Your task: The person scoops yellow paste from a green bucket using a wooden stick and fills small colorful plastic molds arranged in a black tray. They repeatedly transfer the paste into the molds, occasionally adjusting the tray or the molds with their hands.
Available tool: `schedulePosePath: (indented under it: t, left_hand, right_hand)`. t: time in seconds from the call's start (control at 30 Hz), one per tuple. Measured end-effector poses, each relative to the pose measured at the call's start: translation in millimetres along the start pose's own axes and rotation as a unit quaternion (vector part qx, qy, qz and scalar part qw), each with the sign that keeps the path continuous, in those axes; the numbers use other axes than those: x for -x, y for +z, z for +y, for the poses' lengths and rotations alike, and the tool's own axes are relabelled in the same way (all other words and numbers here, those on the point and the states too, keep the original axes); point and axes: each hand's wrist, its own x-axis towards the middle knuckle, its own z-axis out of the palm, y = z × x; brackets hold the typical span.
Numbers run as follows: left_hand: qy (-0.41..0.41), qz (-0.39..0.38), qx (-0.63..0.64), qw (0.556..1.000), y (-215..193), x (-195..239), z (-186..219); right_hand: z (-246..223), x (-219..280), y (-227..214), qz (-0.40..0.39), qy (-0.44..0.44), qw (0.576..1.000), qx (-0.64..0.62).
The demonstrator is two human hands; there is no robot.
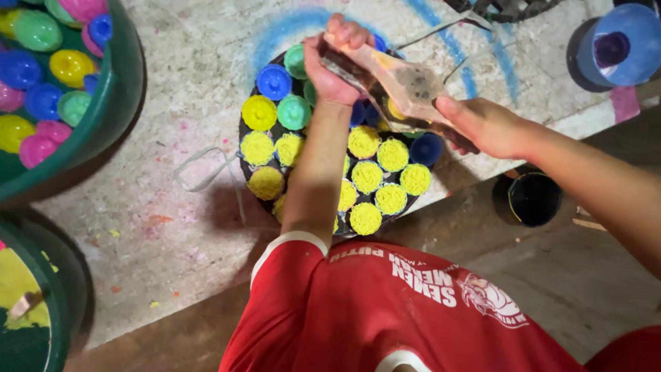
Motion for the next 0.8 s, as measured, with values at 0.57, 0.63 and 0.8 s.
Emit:
schedulePosePath:
  t: [0.57, 0.63, 0.8]
  left_hand:
    - [0.010, 0.029, -0.009, 0.999, -14, -8, -2]
    - [0.018, 0.035, -0.015, 0.999, -16, -15, -5]
    - [0.007, 0.007, -0.072, 0.997, -15, -28, 10]
  right_hand:
    - [-15, -2, 2, 0.046, 0.022, 0.998, 0.031]
    - [-15, -2, -1, 0.079, 0.010, 0.995, 0.057]
    - [-14, -8, 12, 0.106, -0.043, 0.993, 0.025]
